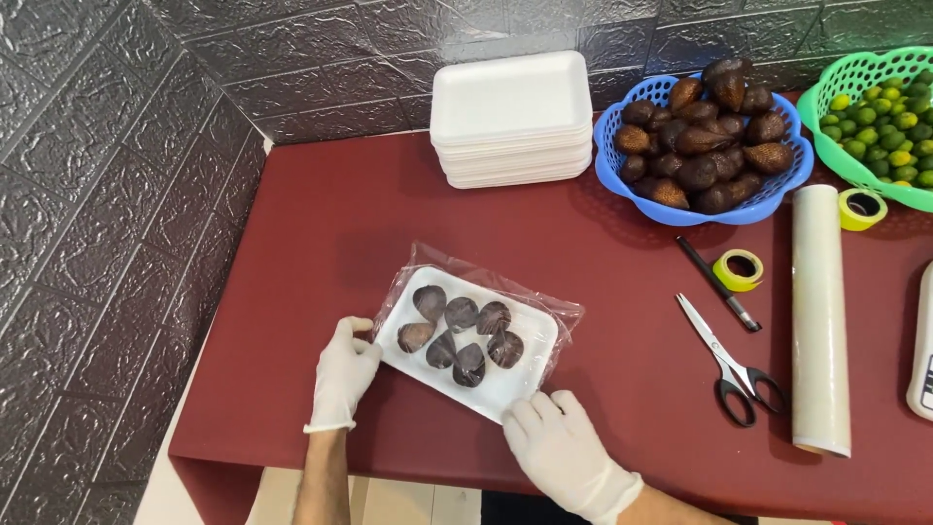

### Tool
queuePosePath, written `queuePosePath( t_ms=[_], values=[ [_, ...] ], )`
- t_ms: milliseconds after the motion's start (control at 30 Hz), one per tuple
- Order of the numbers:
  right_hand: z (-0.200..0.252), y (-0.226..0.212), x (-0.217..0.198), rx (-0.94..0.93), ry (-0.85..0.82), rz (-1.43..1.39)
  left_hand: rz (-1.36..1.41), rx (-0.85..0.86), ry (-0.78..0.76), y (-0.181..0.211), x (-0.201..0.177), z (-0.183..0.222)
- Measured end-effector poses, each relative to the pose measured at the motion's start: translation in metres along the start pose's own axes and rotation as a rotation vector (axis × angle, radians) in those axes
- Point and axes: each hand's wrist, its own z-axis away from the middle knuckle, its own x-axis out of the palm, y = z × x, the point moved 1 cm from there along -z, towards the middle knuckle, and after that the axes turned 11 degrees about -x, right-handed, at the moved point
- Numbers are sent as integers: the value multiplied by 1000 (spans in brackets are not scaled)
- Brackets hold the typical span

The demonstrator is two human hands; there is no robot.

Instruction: Wrapping a tray of snake fruit with plastic wrap and applying a handwritten label.

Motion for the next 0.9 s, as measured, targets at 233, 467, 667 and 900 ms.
queuePosePath(
  t_ms=[233,467,667,900],
  values=[
    [22,24,-4,-73,2,7,-27,6,3,-23,11,13],
    [31,52,-15,-138,-6,-4,4,8,-5,-40,24,33],
    [38,63,-17,-152,41,-21,37,-26,-24,-47,32,48],
    [43,51,-14,-151,48,-22,45,-21,-20,-46,27,44]
  ],
)
